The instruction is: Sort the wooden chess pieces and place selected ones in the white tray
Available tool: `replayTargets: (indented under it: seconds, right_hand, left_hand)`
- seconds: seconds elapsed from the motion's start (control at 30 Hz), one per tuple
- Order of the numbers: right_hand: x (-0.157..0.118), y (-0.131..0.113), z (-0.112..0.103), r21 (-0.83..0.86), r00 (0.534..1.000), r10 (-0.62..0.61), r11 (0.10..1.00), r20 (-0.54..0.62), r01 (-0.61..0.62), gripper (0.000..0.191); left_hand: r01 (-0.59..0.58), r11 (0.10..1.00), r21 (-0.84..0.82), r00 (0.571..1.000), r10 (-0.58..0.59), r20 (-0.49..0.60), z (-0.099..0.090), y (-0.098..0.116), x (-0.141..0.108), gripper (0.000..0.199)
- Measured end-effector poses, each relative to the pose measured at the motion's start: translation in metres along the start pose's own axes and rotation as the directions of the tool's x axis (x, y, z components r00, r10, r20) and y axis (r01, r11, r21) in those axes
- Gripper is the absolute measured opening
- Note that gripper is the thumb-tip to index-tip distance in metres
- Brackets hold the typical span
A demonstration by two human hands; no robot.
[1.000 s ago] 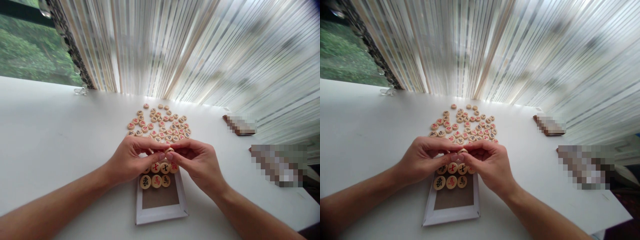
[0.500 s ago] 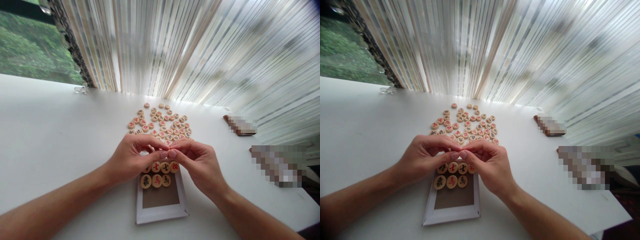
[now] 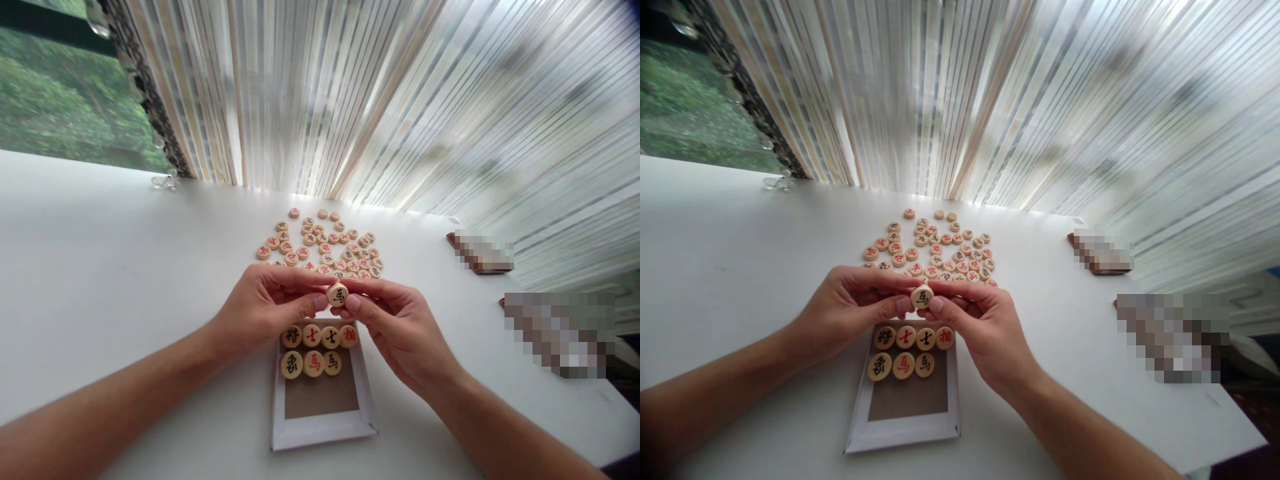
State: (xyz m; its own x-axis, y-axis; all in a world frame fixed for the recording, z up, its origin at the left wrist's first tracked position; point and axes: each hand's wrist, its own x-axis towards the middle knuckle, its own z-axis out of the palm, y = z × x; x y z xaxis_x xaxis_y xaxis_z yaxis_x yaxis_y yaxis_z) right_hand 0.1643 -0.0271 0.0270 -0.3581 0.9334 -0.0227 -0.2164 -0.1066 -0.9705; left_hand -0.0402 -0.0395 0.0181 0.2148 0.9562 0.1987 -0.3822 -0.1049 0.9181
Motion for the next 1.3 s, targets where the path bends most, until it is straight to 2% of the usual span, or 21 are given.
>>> replayTargets:
  seconds: [0.2,0.47,0.6,0.7,0.87,1.07,1.2,1.3]
  right_hand:
    - [-0.0013,-0.0006,0.0011,0.017,1.0,-0.003,1.0,0.018,0.003,0.022]
    - [-0.0029,-0.0017,0.0069,-0.068,0.997,-0.072,0.995,-0.006,0.071,0.033]
    - [-0.0039,-0.0037,0.0074,-0.08,0.998,-0.049,0.996,-0.027,0.047,0.036]
    - [-0.0038,-0.0036,0.006,-0.113,0.999,-0.037,0.993,-0.039,0.032,0.037]
    - [-0.0038,-0.0041,0.0065,-0.166,0.996,-0.081,0.983,-0.028,0.076,0.024]
    - [-0.0036,-0.0065,0.0062,-0.196,0.993,-0.119,0.973,0.023,0.121,0.019]
    - [-0.0043,-0.0065,0.0063,-0.164,0.996,-0.077,0.983,0.039,0.082,0.024]
    - [-0.005,-0.0057,0.0077,-0.116,0.998,-0.043,0.992,0.045,0.048,0.028]
  left_hand:
    - [0.032,0.999,-0.016,0.999,-0.032,-0.005,-0.0008,-0.0008,-0.0014,0.026]
    - [0.005,0.995,0.102,1.0,-0.007,0.016,-0.0005,0.0011,-0.0033,0.027]
    - [-0.065,0.963,0.262,0.998,0.064,0.01,0.0005,0.0014,-0.0045,0.027]
    - [-0.17,0.907,0.385,0.985,0.159,0.06,0.0015,0.0021,-0.0053,0.025]
    - [-0.254,0.828,0.499,0.967,0.212,0.14,0.002,0.0036,-0.0067,0.023]
    - [-0.164,0.901,0.4,0.986,0.154,0.059,0.0024,0.0018,-0.0064,0.021]
    - [-0.084,0.94,0.332,0.996,0.093,-0.012,0.0021,0.001,-0.0057,0.022]
    - [-0.051,0.955,0.292,0.998,0.061,-0.022,0.0016,0.0017,-0.0054,0.018]
